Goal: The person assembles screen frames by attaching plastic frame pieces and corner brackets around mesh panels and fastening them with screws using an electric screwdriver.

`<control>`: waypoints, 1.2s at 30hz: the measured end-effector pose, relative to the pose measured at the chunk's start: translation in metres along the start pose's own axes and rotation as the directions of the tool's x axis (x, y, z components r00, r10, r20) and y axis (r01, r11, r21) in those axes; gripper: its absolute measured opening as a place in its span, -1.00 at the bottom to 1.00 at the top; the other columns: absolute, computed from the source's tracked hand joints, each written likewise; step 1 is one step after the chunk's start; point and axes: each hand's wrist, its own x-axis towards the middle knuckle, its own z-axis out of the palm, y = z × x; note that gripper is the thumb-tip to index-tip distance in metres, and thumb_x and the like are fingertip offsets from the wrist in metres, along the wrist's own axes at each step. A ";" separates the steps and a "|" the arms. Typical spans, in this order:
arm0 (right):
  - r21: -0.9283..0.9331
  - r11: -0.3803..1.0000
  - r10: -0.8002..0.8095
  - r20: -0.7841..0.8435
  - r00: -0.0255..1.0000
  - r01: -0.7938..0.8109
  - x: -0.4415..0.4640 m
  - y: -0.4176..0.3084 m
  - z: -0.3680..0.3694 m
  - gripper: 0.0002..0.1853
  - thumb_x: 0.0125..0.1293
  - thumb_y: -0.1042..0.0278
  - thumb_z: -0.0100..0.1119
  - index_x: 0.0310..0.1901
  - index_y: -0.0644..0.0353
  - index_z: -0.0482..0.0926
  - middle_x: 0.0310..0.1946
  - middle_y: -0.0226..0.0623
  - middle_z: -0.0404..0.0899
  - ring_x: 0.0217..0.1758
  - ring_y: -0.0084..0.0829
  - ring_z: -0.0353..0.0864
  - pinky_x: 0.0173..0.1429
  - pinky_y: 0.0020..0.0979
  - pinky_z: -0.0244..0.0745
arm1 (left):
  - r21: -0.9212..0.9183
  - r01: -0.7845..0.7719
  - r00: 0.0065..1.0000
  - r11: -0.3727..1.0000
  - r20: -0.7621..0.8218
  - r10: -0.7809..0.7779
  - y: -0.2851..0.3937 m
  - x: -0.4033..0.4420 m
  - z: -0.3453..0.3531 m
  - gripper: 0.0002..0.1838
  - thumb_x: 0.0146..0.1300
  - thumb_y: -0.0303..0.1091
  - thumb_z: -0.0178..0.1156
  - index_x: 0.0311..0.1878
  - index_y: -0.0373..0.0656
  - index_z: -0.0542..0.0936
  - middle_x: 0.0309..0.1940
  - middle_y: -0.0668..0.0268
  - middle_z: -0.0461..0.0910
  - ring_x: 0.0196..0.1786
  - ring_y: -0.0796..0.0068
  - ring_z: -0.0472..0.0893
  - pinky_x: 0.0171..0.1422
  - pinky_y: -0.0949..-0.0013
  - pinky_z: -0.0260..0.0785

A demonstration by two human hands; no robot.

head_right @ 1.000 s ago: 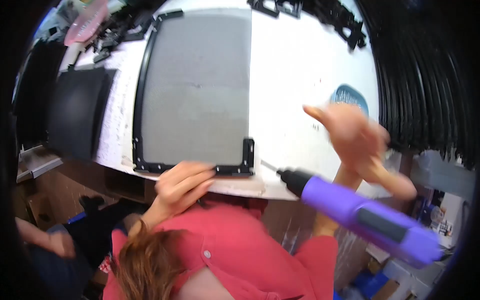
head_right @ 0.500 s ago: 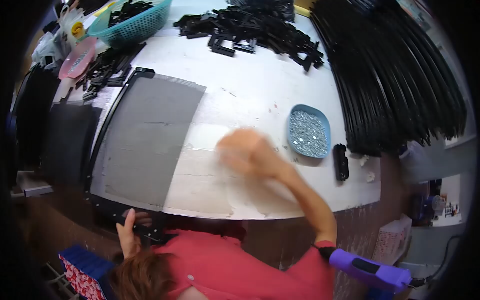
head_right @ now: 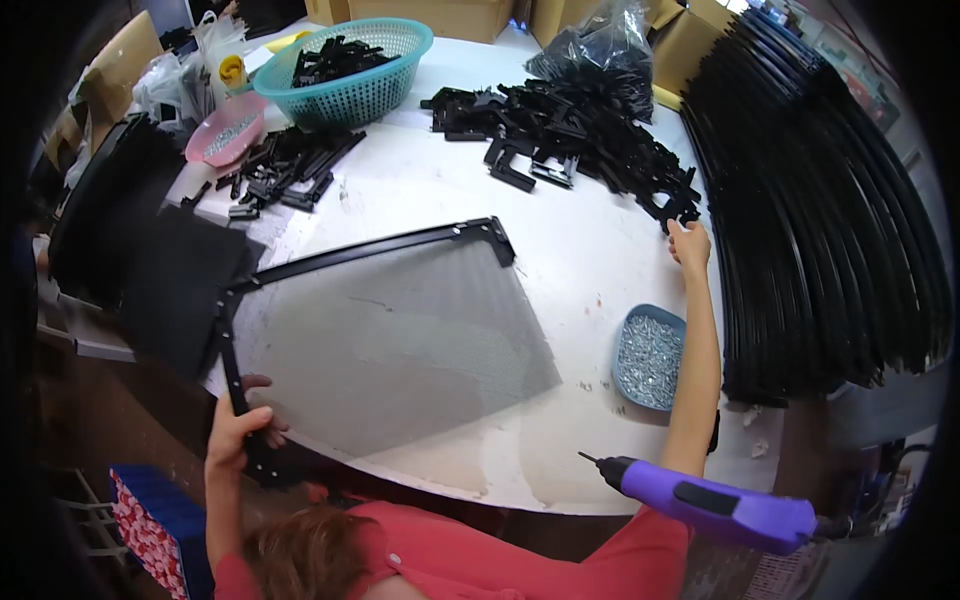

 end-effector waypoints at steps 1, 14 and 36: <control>-0.155 0.986 -0.056 -0.018 0.998 0.052 0.035 0.030 0.006 -0.77 0.11 0.51 0.19 -0.15 0.18 0.50 -0.62 -0.21 0.49 -0.66 -0.37 0.48 -0.60 -0.38 0.35 | -0.009 0.036 0.999 0.999 0.001 -0.036 -0.001 0.008 0.000 -0.39 0.08 -0.45 0.29 0.16 -0.42 0.26 -0.53 0.01 0.63 -0.60 0.32 0.62 -0.53 0.45 0.48; 0.182 0.980 0.128 -0.265 0.956 -0.081 -0.022 -0.006 -0.051 -0.75 0.26 0.25 0.18 -0.20 0.28 0.55 -0.55 -0.22 0.61 -0.63 -0.47 0.56 -0.51 -0.47 0.50 | 0.834 -0.292 0.872 0.469 0.030 0.489 0.030 0.122 0.029 -0.54 0.16 -0.26 0.32 0.01 -0.40 0.47 -0.35 0.07 0.63 -0.31 0.33 0.61 -0.16 0.33 0.43; 0.259 0.964 -0.161 0.745 0.648 -0.058 -0.265 -0.086 -0.027 -0.74 0.38 0.26 0.05 -0.33 0.30 0.55 -0.72 -0.54 0.35 -0.69 -0.76 0.31 -0.49 -0.63 0.39 | 0.143 -0.142 0.870 0.979 0.490 0.054 0.060 0.088 0.088 -0.75 0.32 -0.34 0.14 -0.12 -0.38 0.57 -0.66 0.30 0.52 -0.66 0.59 0.49 -0.57 0.56 0.37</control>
